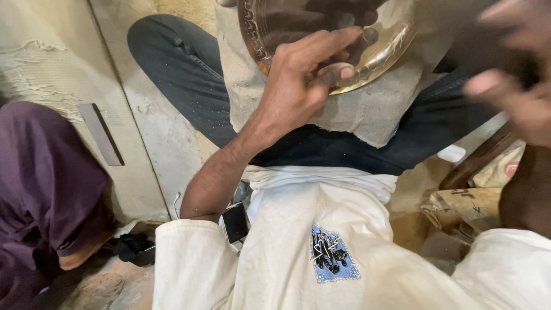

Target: The person sits cross-legged with a brass plate on a cloth pad on their lap, holding a punch against the plate's decorated rim with one hand while repeatedly striking it with a hammer held in the other hand, working around the rim to shape or emboss the brass.

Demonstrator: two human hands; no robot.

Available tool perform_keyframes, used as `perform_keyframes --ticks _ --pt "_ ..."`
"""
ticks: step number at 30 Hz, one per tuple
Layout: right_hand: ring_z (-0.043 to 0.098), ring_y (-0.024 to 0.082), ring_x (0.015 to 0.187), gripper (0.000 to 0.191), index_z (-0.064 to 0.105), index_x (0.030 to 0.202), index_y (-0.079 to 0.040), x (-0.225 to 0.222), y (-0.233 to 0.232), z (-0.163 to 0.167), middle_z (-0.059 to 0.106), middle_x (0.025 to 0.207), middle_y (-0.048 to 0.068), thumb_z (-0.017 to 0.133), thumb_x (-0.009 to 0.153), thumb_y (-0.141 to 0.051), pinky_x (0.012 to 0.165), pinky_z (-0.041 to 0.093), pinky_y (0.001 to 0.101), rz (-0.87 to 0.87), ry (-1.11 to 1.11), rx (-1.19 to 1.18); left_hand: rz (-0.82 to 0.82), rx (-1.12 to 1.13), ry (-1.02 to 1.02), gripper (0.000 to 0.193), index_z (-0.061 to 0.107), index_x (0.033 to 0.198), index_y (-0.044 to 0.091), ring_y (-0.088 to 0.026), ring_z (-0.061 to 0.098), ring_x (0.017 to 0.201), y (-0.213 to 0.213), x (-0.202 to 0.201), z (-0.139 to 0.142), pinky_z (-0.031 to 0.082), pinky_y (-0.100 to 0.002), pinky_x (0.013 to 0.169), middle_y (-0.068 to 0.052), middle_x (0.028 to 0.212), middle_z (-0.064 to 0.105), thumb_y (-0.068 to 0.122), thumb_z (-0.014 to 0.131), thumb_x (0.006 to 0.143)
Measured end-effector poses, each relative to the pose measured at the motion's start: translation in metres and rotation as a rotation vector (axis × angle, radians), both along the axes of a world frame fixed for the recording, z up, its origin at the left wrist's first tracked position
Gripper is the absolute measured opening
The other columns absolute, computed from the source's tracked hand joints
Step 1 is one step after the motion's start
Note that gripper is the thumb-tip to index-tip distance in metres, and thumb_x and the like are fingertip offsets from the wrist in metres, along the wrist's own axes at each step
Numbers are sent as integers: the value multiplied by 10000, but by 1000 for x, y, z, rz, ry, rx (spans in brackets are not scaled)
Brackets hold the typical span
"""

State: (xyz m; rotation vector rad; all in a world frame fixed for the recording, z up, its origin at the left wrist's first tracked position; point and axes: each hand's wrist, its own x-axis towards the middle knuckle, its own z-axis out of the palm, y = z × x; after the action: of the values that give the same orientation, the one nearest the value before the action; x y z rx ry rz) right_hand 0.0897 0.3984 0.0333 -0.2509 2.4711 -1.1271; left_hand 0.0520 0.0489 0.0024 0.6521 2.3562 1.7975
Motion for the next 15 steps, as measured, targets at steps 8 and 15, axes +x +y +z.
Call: perform_keyframes --ticks 8,15 --pt "658 171 896 274 600 1112 -31 24 1 -51 627 984 63 701 1068 -282 1064 556 413 -241 184 -562 467 103 -33 299 643 1320 56 -98 709 863 -69 -1 24 605 -238 775 -62 1000 749 21 775 1054" --pt "721 187 1009 73 625 1022 -24 27 -70 -55 646 1027 112 672 1003 -76 961 619 345 -443 126 -784 438 -26 -53 335 648 1288 -11 -88 735 887 -89 -10 4 626 -304 795 -66 1043 785 22 720 962"
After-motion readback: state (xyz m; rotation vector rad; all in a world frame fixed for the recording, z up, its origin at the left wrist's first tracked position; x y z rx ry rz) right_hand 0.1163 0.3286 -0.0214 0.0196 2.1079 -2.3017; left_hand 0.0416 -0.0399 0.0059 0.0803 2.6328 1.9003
